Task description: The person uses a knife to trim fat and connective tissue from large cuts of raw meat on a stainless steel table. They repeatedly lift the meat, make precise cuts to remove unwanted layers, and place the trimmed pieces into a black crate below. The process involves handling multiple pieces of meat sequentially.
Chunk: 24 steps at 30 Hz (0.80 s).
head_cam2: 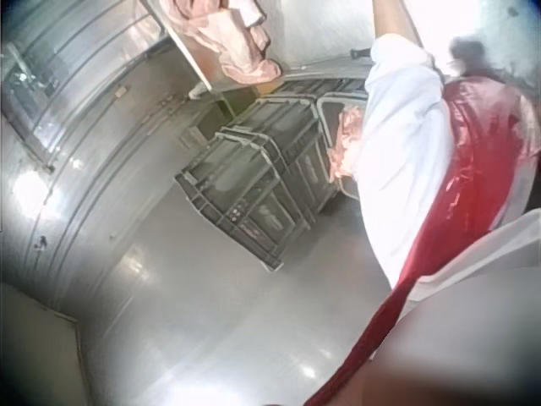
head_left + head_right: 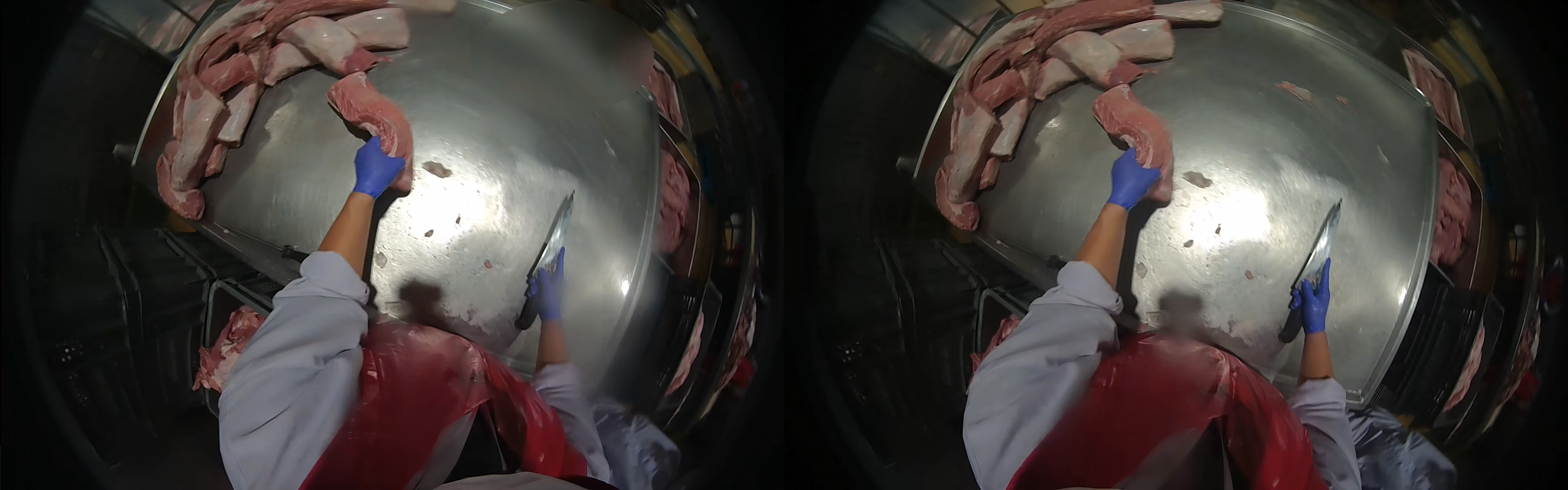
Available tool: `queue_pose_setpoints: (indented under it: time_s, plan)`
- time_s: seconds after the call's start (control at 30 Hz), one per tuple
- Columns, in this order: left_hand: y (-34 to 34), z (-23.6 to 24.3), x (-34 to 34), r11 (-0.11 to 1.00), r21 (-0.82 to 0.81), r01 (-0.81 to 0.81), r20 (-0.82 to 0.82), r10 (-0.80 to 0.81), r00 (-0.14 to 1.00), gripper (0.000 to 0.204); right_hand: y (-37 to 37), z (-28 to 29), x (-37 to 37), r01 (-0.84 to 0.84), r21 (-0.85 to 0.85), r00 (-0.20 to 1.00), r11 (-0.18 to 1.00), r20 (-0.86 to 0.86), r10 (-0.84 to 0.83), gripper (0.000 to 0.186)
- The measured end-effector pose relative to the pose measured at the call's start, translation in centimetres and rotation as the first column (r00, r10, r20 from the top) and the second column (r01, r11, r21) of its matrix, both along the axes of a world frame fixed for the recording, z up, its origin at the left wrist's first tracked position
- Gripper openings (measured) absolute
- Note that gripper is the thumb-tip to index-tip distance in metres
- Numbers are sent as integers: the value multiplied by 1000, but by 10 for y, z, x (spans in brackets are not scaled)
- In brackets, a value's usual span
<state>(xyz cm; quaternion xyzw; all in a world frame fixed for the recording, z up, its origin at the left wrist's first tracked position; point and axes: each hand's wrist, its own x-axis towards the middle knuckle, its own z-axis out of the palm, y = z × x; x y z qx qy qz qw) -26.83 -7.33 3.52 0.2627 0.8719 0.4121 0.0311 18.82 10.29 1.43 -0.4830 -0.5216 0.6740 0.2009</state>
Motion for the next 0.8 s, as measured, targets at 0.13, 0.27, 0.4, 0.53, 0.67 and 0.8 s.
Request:
queue_pose_setpoints:
  time_s: [0.13,0.27,0.4,0.53,0.67,0.8]
  plan:
    - [13,65,79,725,-623,292,-96,-442,892,51,0,-6,36,91,43,986,995,-141,-84,80]
    - [36,63,144,651,-485,583,1,-667,745,56,8,-20,91,191,39,977,981,-103,-186,71]
    - [110,-18,144,890,-57,453,76,-448,891,84,13,-25,128,224,-19,964,974,-141,-224,56]
    - [194,-14,249,718,-382,581,-14,-633,774,101,15,-29,142,293,-33,939,956,-180,-294,57]
    - [263,9,308,675,-465,573,123,-592,797,97,23,-26,148,303,32,941,953,-170,-293,77]
    - [307,-25,306,646,-509,569,-121,-708,695,90,58,-3,126,151,59,986,987,60,-154,89]
